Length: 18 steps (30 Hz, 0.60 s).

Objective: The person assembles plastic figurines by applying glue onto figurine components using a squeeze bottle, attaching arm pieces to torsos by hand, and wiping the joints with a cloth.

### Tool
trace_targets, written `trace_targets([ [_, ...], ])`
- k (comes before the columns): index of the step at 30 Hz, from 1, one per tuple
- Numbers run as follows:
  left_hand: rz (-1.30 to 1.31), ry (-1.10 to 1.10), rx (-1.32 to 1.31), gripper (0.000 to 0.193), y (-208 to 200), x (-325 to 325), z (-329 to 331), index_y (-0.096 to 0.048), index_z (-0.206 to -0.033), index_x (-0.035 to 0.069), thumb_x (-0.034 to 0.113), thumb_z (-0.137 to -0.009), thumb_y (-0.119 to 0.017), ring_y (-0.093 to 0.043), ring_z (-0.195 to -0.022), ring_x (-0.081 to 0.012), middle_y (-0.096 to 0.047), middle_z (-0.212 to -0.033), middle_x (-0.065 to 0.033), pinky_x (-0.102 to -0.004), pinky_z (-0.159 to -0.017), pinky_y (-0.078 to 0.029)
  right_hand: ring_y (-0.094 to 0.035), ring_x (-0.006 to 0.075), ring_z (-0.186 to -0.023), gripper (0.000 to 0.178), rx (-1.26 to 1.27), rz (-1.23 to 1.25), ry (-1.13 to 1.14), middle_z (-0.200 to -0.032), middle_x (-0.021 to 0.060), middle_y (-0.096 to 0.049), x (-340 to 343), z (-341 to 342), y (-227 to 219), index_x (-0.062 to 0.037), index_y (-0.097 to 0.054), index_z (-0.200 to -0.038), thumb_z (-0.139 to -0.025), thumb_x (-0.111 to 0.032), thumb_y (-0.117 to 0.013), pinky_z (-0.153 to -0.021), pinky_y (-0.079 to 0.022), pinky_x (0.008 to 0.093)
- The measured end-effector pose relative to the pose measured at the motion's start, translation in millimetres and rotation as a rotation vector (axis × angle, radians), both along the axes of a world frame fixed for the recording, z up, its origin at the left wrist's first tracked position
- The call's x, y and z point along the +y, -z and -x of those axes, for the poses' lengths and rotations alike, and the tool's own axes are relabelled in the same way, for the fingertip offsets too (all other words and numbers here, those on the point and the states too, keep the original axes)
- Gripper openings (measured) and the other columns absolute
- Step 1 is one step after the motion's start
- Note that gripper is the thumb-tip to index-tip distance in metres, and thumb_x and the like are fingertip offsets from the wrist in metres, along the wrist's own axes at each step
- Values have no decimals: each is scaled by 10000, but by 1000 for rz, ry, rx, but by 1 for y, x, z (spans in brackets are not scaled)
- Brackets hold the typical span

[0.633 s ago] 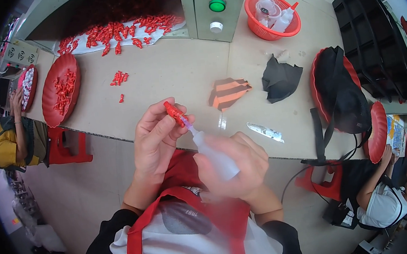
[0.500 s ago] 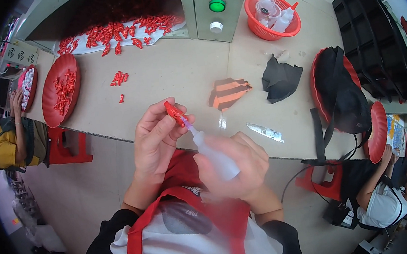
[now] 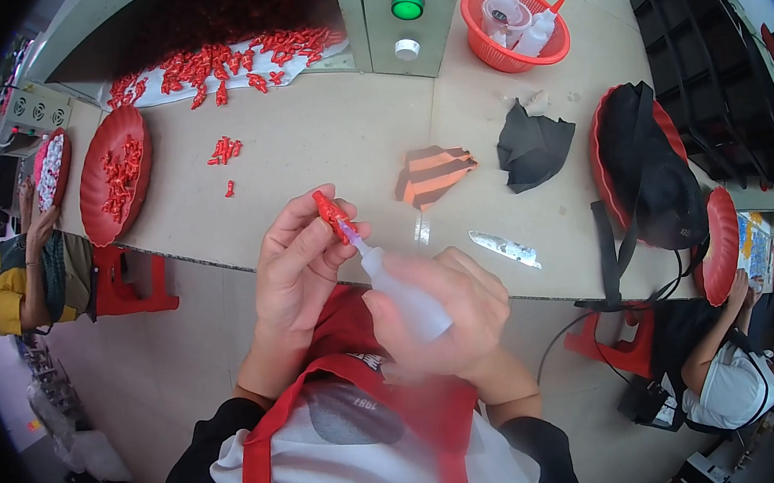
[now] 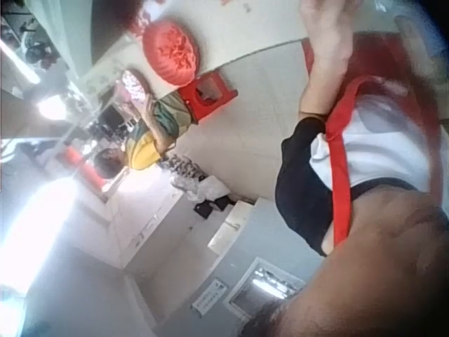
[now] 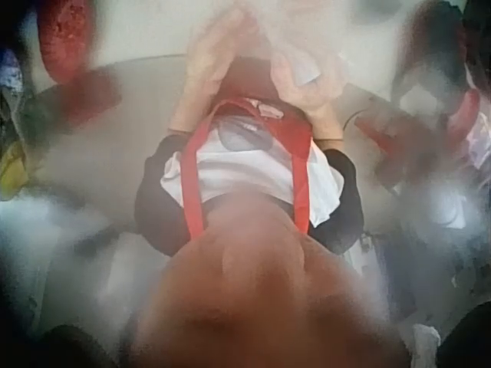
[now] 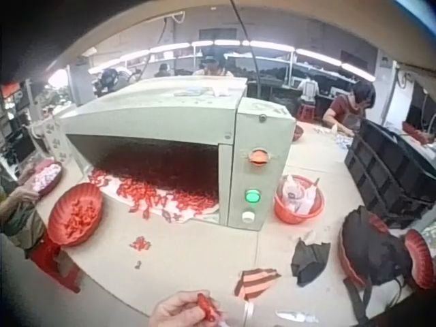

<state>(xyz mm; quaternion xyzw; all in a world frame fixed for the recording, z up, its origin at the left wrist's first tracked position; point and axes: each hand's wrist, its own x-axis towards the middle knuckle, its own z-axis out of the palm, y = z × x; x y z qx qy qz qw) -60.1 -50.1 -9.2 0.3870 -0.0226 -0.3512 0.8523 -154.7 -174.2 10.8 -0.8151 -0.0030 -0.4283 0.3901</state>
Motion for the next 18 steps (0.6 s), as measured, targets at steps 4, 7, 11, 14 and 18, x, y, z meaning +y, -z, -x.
trace_targets([
  [4,7,9,16,301,-1,0,0,-490,-1160,-8,40,-863,-498,-619,-900,-249,-565,-1018,-145,-256,-732,-545,-465,160,-455,383,2,-15,5,-676,66,-578,0,0,-1,2,-566,-934,-578,-4,-708,-407,-374,240],
  [7,7,12,16,304,-1,-1,0,-488,-1163,-8,41,-863,-499,-620,-899,-249,-565,-1018,-145,-254,-729,-545,-466,159,-455,373,5,-14,3,-666,62,-576,0,0,-1,-1,-570,-928,-581,-9,-707,-407,-375,241],
  [11,10,14,33,304,-1,-1,0,-488,-1161,-11,41,-862,-500,-621,-897,-248,-567,-1015,-145,-253,-726,-546,-467,160,-454,356,29,-21,8,-655,58,-574,0,1,-4,-4,-574,-915,-584,-16,-707,-409,-378,241],
  [14,22,15,28,305,-1,-1,-1,-487,-1161,-14,42,-861,-501,-621,-895,-248,-568,-1015,-145,-253,-723,-547,-470,162,-456,342,17,-24,5,-660,61,-582,1,-1,-4,-5,-578,-902,-586,-21,-707,-411,-384,240],
  [18,22,11,32,306,-3,0,0,-485,-1162,-14,48,-862,-502,-621,-896,-248,-569,-1017,-146,-255,-723,-546,-478,164,-458,341,10,-19,4,-679,72,-596,2,0,-3,-5,-576,-904,-590,-28,-706,-413,-390,241],
])
